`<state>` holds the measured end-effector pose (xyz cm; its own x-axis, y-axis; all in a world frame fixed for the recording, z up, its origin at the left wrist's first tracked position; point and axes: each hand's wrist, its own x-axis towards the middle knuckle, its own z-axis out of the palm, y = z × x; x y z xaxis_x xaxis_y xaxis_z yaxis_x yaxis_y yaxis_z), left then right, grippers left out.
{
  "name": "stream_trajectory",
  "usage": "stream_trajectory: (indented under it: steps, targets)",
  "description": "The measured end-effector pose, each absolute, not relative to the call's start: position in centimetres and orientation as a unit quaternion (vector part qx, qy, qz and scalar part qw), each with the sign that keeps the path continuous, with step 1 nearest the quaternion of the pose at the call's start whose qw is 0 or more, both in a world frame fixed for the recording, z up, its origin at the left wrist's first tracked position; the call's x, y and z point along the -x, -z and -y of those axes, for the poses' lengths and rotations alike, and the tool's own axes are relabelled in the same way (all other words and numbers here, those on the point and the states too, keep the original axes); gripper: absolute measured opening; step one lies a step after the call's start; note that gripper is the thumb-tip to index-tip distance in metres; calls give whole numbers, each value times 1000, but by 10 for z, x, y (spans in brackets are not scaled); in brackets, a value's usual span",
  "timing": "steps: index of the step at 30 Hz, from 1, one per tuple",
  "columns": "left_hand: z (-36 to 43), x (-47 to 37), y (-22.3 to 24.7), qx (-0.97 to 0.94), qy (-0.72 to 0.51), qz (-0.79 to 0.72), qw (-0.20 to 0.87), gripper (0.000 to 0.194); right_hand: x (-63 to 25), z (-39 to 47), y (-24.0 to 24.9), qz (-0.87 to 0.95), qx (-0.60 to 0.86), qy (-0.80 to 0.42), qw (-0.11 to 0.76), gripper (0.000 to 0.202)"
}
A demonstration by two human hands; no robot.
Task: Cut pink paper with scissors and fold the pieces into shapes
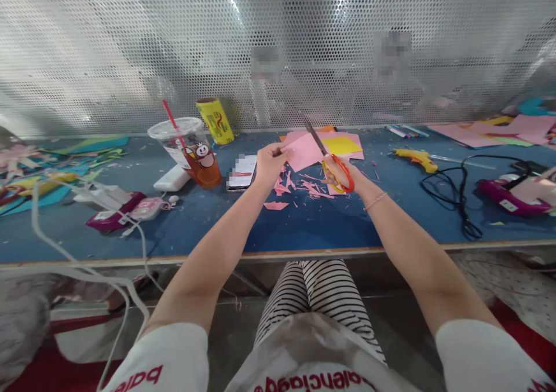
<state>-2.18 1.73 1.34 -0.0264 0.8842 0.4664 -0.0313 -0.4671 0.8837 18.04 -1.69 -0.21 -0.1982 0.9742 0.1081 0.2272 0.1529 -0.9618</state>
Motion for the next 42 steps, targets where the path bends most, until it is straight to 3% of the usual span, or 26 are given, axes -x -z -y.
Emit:
stream_trajectory:
  steps: [4,7,10,13,15,19,23,25,27,29,32,36,39,42]
  targets:
    - [-20,23,-12,-590,-624,-362,363,27,-193,9,5,641,578,-298,408,44]
    - [-22,24,-11,-583,-634,-358,361,24,-204,5,11,671,664,-130,303,38]
    - [-24,26,-11,-572,-629,-373,372,19,-213,1,17,687,690,-93,209,39]
    - [-25,27,-11,-555,-620,-388,396,16,-213,-3,19,703,670,-38,236,33]
    - [-24,26,-10,-548,-615,-388,413,15,-206,-4,17,713,622,-67,317,27]
    - [-21,20,-6,-549,-589,-394,443,11,-187,-2,13,659,469,-363,463,31]
    - [-19,17,-6,-615,-509,-403,447,12,-182,-3,14,594,449,-419,519,19]
    - [-19,22,-8,-677,-445,-421,408,10,-189,-6,14,598,486,-382,510,11]
    - [-21,31,-11,-736,-414,-452,288,5,-198,-9,13,622,537,-318,473,8]
    - [-27,44,-10,-761,-377,-489,202,10,-206,-9,13,660,587,-214,417,15]
    - [-42,64,-4,-762,-321,-536,172,15,-214,-6,17,710,625,-70,318,26]
    - [-60,81,6,-800,-237,-545,78,24,-214,-3,24,707,661,26,249,39]
    - [-61,83,7,-828,-192,-526,17,42,-199,3,24,771,570,35,282,42]
    - [-54,78,4,-861,-100,-496,47,43,-171,17,23,868,408,-16,282,38]
